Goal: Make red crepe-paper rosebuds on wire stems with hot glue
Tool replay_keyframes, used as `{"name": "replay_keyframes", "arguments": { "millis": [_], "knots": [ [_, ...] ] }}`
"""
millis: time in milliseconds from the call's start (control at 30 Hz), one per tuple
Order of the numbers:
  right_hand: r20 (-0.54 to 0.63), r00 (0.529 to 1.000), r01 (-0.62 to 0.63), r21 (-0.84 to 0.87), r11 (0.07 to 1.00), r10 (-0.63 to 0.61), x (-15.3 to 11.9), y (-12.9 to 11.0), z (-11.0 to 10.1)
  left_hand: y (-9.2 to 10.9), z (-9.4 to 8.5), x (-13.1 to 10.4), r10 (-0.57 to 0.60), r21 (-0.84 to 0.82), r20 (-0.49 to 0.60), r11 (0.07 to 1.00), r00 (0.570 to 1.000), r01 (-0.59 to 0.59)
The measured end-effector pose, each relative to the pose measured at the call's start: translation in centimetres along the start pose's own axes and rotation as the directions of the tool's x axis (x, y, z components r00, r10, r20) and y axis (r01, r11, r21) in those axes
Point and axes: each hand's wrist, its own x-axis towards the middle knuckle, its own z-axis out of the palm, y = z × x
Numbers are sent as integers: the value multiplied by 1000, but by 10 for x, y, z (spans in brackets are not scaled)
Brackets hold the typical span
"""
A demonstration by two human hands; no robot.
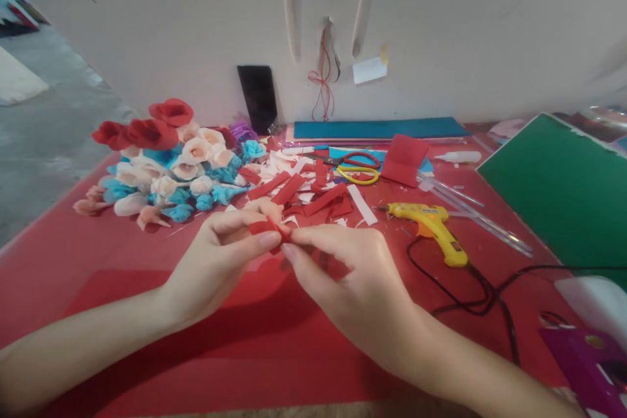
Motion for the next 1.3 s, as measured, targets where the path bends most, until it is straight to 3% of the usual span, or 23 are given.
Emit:
{"name": "replay_keyframes", "arguments": {
  "millis": [300,1133,1300],
  "knots": [
    [43,998,-57,102,993,53,-1,-1,1,2,-1,-3,165,234,-20,960,986,-156],
    [71,996,-68,151,986,58,-1,-4,-1,5,-1,-1,117,137,22,984,993,-119],
    [16,1000,-14,103,995,12,-1,-5,0,2,0,-2,121,85,-9,989,993,-120]
  ]
}}
